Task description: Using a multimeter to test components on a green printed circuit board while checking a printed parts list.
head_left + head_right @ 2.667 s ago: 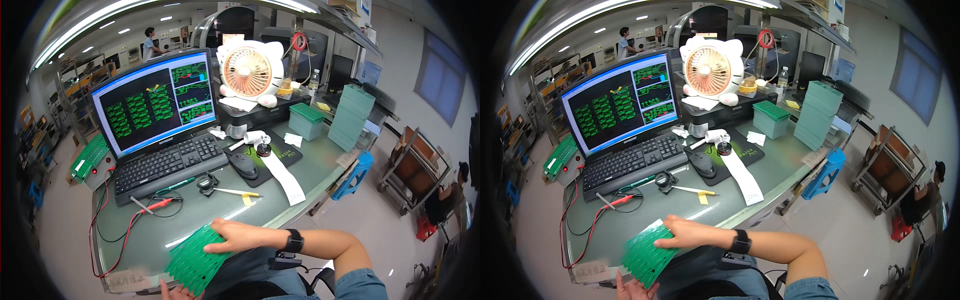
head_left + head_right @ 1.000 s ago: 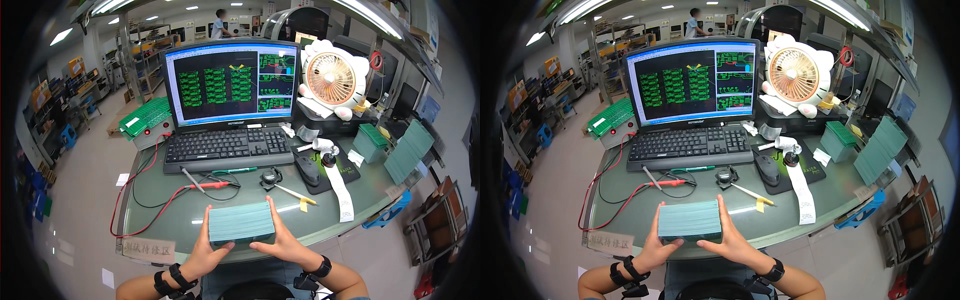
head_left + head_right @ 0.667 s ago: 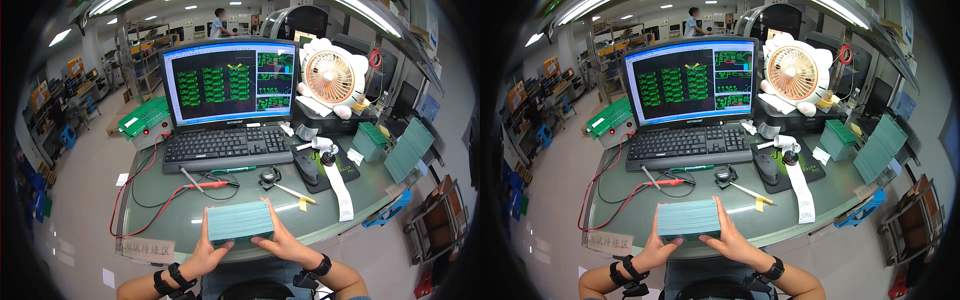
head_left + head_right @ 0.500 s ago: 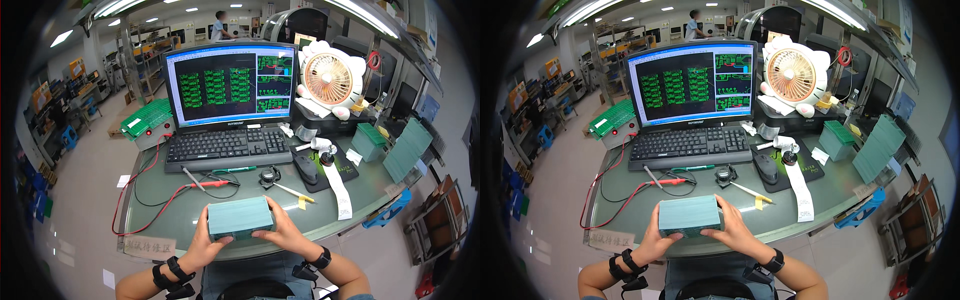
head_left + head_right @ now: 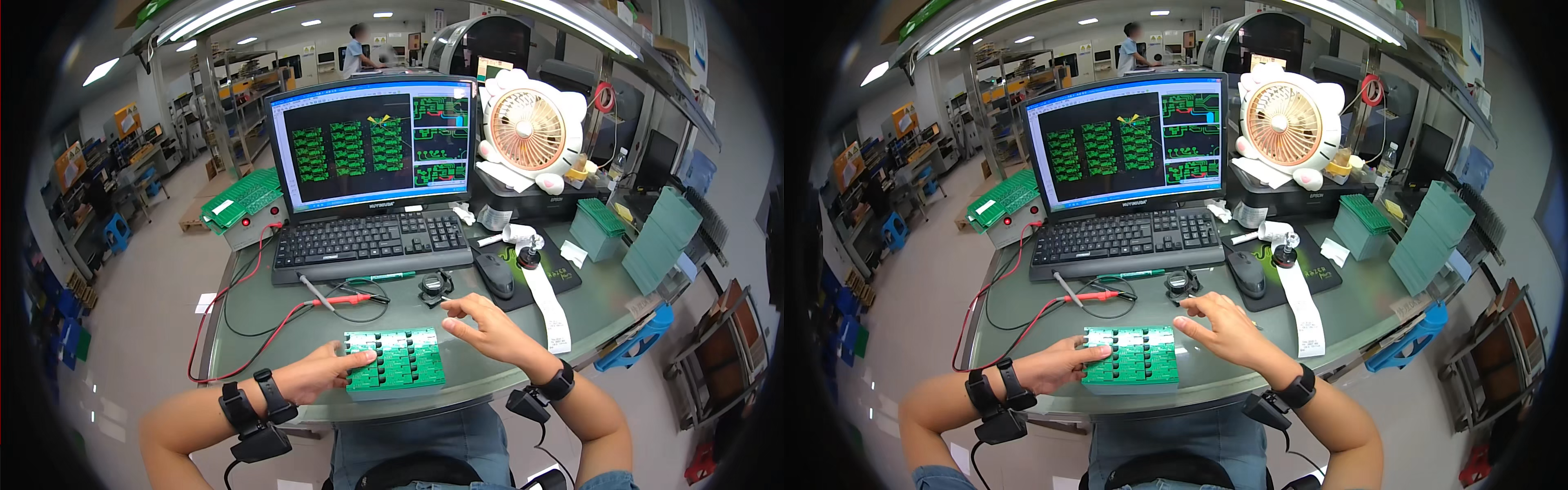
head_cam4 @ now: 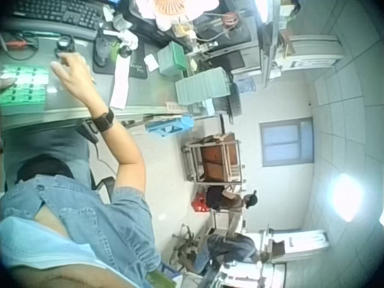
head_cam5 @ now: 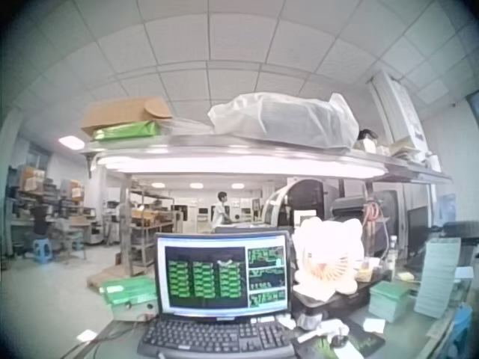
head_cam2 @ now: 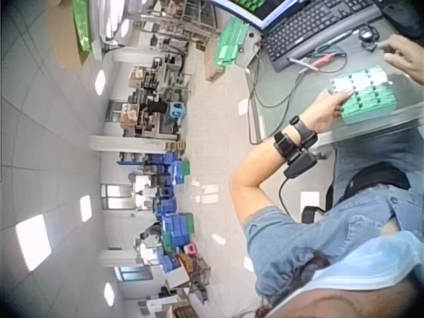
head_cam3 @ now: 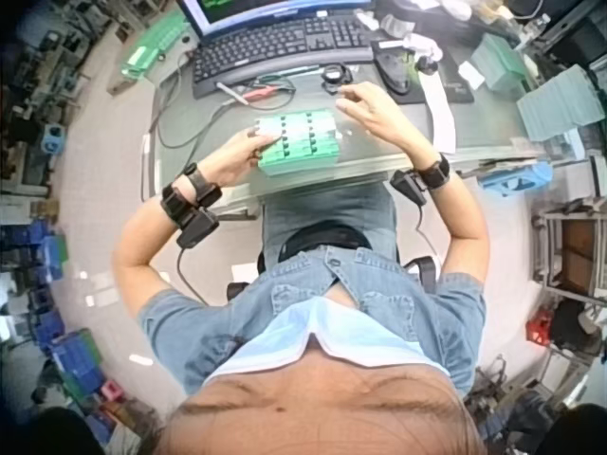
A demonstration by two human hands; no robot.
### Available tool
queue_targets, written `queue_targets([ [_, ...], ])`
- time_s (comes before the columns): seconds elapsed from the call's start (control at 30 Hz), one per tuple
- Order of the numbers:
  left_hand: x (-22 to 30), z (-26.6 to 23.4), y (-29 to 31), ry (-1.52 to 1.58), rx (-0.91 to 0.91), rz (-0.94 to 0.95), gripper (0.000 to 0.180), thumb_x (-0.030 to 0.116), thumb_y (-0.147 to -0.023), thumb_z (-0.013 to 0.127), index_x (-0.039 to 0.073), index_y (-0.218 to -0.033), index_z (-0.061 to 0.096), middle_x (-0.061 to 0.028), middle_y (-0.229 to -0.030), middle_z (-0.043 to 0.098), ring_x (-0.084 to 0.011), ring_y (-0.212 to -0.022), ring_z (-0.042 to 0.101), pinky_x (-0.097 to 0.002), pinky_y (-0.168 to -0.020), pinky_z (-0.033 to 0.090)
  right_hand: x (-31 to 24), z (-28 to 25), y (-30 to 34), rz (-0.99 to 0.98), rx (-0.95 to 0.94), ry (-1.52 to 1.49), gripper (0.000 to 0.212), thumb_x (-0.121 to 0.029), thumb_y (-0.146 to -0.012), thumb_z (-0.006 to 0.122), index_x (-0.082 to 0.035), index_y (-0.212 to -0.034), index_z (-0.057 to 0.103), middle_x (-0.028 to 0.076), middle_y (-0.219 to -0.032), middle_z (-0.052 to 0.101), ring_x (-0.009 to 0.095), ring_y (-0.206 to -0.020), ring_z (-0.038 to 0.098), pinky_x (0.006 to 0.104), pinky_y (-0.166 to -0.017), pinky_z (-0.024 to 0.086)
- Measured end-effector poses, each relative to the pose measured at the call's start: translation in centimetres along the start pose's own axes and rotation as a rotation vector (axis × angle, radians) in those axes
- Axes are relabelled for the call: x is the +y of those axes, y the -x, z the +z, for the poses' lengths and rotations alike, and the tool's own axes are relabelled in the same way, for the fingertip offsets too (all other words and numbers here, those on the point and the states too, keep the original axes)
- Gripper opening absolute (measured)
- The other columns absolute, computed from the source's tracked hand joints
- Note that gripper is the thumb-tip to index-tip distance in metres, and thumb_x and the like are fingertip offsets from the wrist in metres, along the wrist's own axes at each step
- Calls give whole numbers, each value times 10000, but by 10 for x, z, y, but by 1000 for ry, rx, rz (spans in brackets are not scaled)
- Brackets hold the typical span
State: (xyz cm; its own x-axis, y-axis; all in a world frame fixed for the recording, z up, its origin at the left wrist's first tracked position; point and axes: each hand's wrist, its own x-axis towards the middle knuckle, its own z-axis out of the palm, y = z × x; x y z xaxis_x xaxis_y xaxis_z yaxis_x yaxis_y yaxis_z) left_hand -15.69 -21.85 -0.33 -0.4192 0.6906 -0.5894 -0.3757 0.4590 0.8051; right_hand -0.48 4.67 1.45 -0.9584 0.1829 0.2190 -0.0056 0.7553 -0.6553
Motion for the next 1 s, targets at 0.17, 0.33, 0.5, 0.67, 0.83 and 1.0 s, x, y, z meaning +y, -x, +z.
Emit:
queue_targets([
  [0.17, 18, 5, 5, -176, -45, -45, 1125, 548, -763, 701, -113, -1413, 64, -223, -1257, 469, -229, -1150, 519, -352, -957, 441, 10, 0, 12, -89, -32, -44, 433, -397, -897, 582, -59, -1167, 583, 128, -1092, 580, 267, -1096, 522, 376, -925, 399],
  [0.33, 57, -4, 24, -597, 19, -143, 830, 613, -876, 494, -31, -1367, 312, -160, -1145, 575, -216, -986, 615, -354, -855, 494, 5, -11, 21, -113, -72, -146, 376, -283, -897, 600, -56, -1195, 568, 117, -1126, 576, 245, -1086, 534, 360, -902, 430],
  [0.5, 93, -51, 19, -979, 302, -117, 815, 693, -867, 386, -26, -1236, 496, -114, -805, 679, -176, -677, 675, -330, -716, 523, 11, -25, 45, -101, -73, -187, 352, -194, -889, 609, -39, -1202, 563, 102, -1131, 586, 224, -1067, 550, 351, -899, 459],
  [0.67, 62, -66, -27, -1328, 574, 288, 450, 325, -853, 558, 120, -1243, 469, -161, -980, 670, -299, -905, 660, -404, -775, 512, 4, -16, 53, -164, -75, -256, 365, -240, -897, 614, -36, -1196, 566, 108, -1105, 596, 226, -1023, 573, 332, -871, 462],
  [0.83, 44, -81, -63, -1637, 574, 523, 354, 199, -798, 619, 143, -1143, 562, -117, -963, 599, -322, -909, 609, -448, -743, 496, 4, -23, 75, -111, -123, -271, 369, -227, -887, 628, -37, -1197, 567, 106, -1115, 592, 220, -1006, 576, 325, -871, 465],
  [1.0, 58, -87, -50, -1745, 554, 893, 187, 260, -773, 681, 121, -896, 660, -85, -911, 555, -286, -909, 593, -417, -717, 480, 18, -28, 96, 46, -128, -315, 351, -200, -886, 629, -38, -1193, 575, 98, -1120, 593, 194, -992, 591, 315, -863, 470],
])
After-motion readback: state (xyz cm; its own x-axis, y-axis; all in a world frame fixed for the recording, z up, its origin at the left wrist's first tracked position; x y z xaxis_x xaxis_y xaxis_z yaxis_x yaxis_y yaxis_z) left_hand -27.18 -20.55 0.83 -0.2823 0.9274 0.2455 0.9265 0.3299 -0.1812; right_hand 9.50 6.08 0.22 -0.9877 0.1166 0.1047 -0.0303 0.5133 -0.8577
